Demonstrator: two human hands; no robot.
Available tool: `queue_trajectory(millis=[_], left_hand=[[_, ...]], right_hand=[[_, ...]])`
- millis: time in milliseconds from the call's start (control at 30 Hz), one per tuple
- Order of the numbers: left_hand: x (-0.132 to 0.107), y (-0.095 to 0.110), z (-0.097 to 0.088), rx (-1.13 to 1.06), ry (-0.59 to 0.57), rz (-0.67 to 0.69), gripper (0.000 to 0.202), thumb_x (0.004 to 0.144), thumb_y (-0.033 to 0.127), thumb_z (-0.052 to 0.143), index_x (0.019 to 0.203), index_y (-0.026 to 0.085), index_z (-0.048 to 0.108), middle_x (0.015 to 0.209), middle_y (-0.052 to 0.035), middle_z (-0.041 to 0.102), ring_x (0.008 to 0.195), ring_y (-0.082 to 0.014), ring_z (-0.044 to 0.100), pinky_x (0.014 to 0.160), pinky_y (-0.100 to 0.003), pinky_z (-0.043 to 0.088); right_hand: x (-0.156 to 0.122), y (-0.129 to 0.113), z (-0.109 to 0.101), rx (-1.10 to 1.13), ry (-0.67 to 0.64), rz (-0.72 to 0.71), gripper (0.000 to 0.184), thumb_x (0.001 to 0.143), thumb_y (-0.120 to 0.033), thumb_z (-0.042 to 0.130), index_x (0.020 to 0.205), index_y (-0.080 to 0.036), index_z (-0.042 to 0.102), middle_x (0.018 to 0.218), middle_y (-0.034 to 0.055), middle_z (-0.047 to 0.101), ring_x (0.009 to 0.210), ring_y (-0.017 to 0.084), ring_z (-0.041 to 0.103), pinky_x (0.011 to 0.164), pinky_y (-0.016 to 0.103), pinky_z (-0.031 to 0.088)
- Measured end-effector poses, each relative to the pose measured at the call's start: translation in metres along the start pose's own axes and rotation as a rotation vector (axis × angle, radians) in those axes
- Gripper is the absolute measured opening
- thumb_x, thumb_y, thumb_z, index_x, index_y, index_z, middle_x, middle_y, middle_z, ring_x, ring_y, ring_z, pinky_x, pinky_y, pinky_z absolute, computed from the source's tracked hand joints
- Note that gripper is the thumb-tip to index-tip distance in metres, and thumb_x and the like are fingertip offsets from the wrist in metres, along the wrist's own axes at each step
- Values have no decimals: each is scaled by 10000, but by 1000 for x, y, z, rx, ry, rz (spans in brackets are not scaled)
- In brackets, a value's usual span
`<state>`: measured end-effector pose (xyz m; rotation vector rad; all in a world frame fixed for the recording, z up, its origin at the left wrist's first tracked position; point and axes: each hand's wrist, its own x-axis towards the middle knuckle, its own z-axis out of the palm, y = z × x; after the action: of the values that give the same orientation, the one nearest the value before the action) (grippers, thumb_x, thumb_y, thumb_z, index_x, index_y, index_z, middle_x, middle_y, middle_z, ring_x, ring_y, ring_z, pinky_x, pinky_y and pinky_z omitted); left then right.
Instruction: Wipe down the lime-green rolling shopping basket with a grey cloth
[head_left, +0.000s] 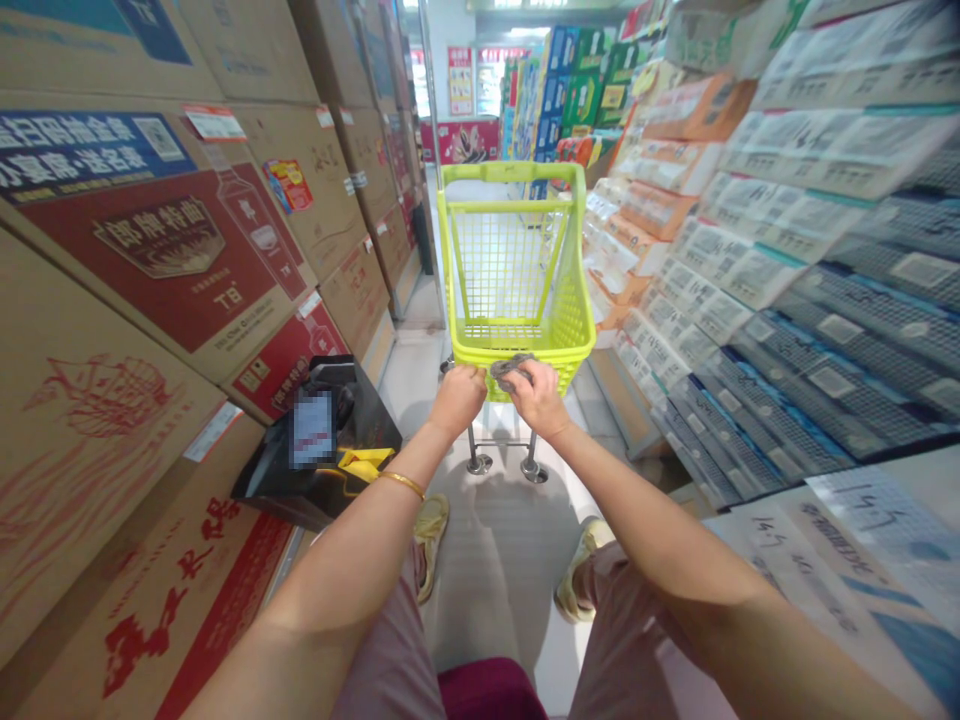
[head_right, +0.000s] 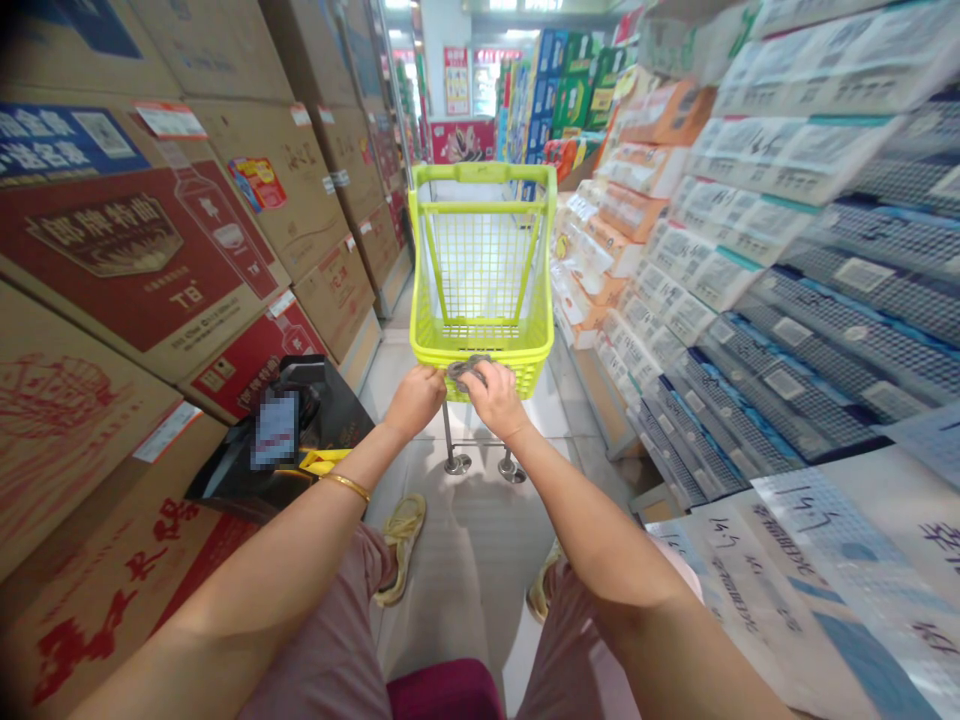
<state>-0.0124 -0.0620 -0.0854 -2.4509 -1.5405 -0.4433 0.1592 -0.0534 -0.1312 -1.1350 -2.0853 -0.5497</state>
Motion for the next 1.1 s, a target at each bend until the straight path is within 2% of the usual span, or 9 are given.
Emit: queue_trajectory(millis=[133, 267, 400, 567, 733, 933, 1100], left_hand=[[1, 1, 0, 5, 7, -7, 218, 881, 110, 404, 921, 109, 618, 869, -102, 641, 882, -208, 576, 835, -324, 441], [0, 1, 0, 1, 9, 0, 216, 878, 110, 408, 926, 110, 618, 881, -104, 644, 892, -210, 578, 840, -326, 443], [-1, -1, -1, -11, 2, -10, 208, 877, 112, 415, 914, 104, 620, 881, -108, 642, 905, -213, 576, 848, -328, 443], [-3, -1, -1, -12, -1, 2, 202, 887, 124, 418, 903, 107, 619, 866, -103, 635, 881, -206, 574, 826, -322, 447], [-11, -4, -1, -9, 3, 73, 223, 900, 136, 414, 1027, 98, 594, 822, -93, 626, 852, -196, 576, 797, -315, 455], [-26, -11, -3, 11, 26, 64, 215, 900, 164, 422, 997, 114, 607, 815, -102, 630, 848, -205, 575, 788, -333, 465], [-23, -12, 1, 29, -9, 3, 266, 889, 124, 409, 1078, 85, 592, 864, -118, 644, 885, -208, 584, 791, -327, 472]], right_hand=[[-23, -1, 15, -2, -128, -63, 279, 903, -192, 445, 1053, -282, 662, 1016, 58, 538, 909, 186, 412, 786, 301, 324], [-27, -3, 16, -16, -185, -74, 276, 906, -197, 452, 1063, -287, 660, 1036, 59, 538, 898, 184, 403, 781, 299, 312], [-11, -7, 9, -34, -127, -91, 258, 908, -211, 454, 1042, -283, 663, 1004, 58, 542, 882, 180, 408, 785, 305, 320], [17, -10, -6, 15, 88, -32, 252, 891, -200, 466, 1048, -261, 653, 1046, 82, 511, 932, 193, 417, 832, 331, 356], [25, -9, -18, 72, 208, -75, 229, 858, -197, 499, 1028, -219, 651, 1053, 102, 499, 965, 210, 423, 849, 349, 381], [20, -11, -24, 73, 169, -74, 232, 842, -214, 510, 1028, -217, 648, 1057, 103, 512, 957, 216, 438, 831, 361, 387], [26, -21, -27, 85, 145, -37, 244, 845, -227, 509, 1046, -225, 647, 1085, 102, 513, 968, 216, 440, 850, 366, 384]])
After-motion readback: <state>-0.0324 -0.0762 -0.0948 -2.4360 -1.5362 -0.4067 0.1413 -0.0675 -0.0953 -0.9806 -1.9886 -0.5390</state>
